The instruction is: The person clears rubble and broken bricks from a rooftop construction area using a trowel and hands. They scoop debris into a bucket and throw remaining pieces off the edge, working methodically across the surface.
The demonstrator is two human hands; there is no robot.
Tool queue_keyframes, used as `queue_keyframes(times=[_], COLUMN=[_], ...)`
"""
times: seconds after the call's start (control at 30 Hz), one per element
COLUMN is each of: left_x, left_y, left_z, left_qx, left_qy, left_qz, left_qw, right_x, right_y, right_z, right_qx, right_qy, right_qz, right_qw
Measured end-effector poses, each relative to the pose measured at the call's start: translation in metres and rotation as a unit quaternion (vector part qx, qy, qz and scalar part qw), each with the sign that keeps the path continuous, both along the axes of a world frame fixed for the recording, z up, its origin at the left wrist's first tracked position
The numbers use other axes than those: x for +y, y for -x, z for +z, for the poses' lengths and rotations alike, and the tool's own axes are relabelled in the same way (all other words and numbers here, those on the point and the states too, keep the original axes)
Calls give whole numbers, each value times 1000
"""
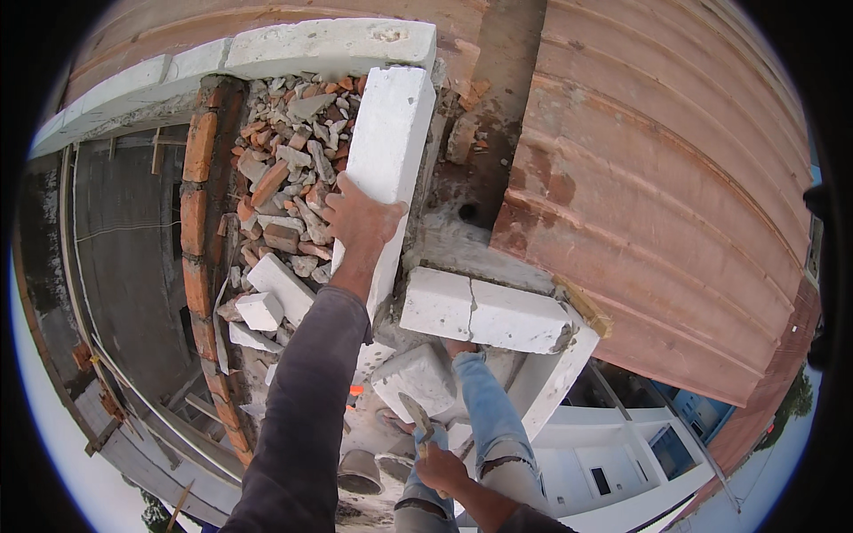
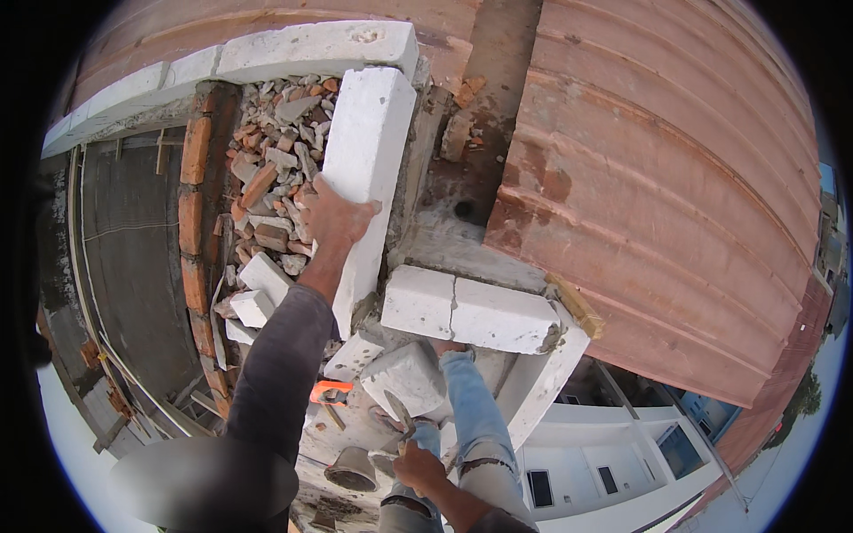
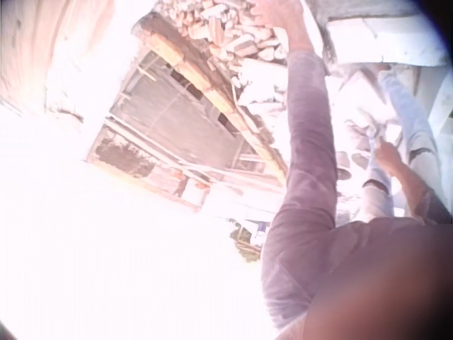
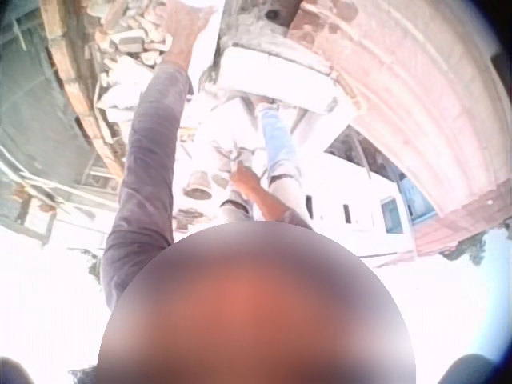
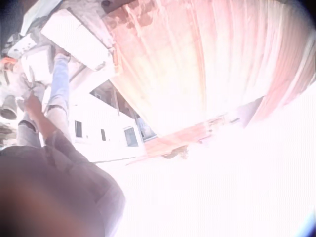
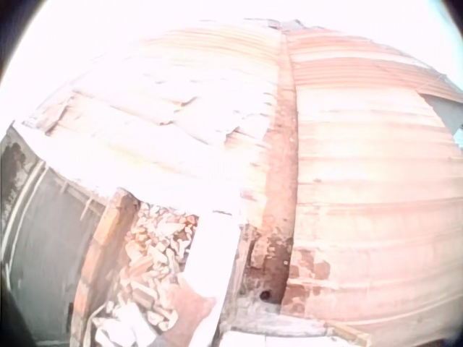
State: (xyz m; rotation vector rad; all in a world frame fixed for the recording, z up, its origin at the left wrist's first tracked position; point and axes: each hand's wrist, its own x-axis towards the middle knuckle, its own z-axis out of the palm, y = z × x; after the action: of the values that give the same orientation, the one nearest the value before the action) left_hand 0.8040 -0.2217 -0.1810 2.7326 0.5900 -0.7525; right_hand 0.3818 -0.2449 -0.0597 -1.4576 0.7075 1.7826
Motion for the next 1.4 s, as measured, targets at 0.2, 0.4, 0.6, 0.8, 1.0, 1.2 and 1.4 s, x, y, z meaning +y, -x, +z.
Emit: queue_keyframes(times=[0.2,0.4,0.6,0.8,1.0,1.2,1.4], left_x=[-33,-41,-47,-41,7,132,229], left_y=[-15,-12,-7,-1,26,177,436], left_z=[-21,-34,-37,-40,-40,-39,20], left_qx=[10,15,21,17,29,-2,-68], left_qy=[-37,-54,-50,-38,68,234,99], left_qz=[21,14,0,-16,-43,94,412], left_qw=[999,998,999,999,996,968,903], right_x=[1,8,15,24,27,23,21], right_y=[-10,-8,-10,-5,9,23,53], right_z=[4,5,7,3,-4,-12,-19], right_qx=[10,-18,-56,-41,-49,-56,-147], right_qy=[-35,-54,-61,-76,-69,-69,-45], right_qz=[-31,-58,-29,-5,34,91,135], right_qw=[999,997,996,996,996,992,979])
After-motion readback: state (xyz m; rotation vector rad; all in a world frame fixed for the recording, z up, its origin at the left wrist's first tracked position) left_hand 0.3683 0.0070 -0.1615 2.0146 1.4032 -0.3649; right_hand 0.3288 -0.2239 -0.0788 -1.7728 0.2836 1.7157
